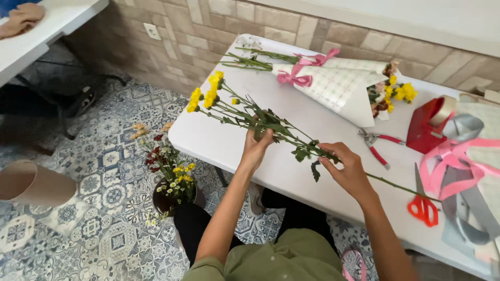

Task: The person wraps flowers in patterned paper, secures the paper with tape, and ties decorative pink ribbons around the stems using shears and a tape dispenser.

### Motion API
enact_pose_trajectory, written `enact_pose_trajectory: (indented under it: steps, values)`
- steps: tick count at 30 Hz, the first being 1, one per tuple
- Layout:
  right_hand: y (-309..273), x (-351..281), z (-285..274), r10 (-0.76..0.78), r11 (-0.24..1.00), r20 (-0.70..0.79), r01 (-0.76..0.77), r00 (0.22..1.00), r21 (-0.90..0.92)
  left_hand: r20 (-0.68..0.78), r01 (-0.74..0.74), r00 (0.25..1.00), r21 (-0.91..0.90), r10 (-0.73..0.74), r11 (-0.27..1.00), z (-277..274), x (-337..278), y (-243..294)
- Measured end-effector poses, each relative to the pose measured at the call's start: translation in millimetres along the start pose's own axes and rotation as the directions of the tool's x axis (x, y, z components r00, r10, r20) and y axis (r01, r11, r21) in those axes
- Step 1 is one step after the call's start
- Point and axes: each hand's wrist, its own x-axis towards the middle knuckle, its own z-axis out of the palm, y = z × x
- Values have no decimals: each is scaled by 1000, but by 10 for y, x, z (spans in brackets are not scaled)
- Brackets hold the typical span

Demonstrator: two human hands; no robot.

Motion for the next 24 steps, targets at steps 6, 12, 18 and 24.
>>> enact_pose_trajectory:
  steps: [6, 12, 18, 24]
  values:
    - [580, -28, 187, -151, 973, -17, 146, 988, -181, -180, 193, 969, 124, -169, 973, -471, 292, -837]
    - [1054, -136, 297, -166, 966, -30, 157, 986, -206, -171, 219, 965, 113, -198, 969, -556, 344, -1093]
    - [1481, -213, 361, -79, 975, -18, 73, 997, -208, -204, 382, 923, 579, -325, 720, -510, 72, -556]
    - [1597, -168, 354, -70, 966, -6, 66, 998, -250, -134, 132, 991, 965, -6, 226, 78, -211, -416]
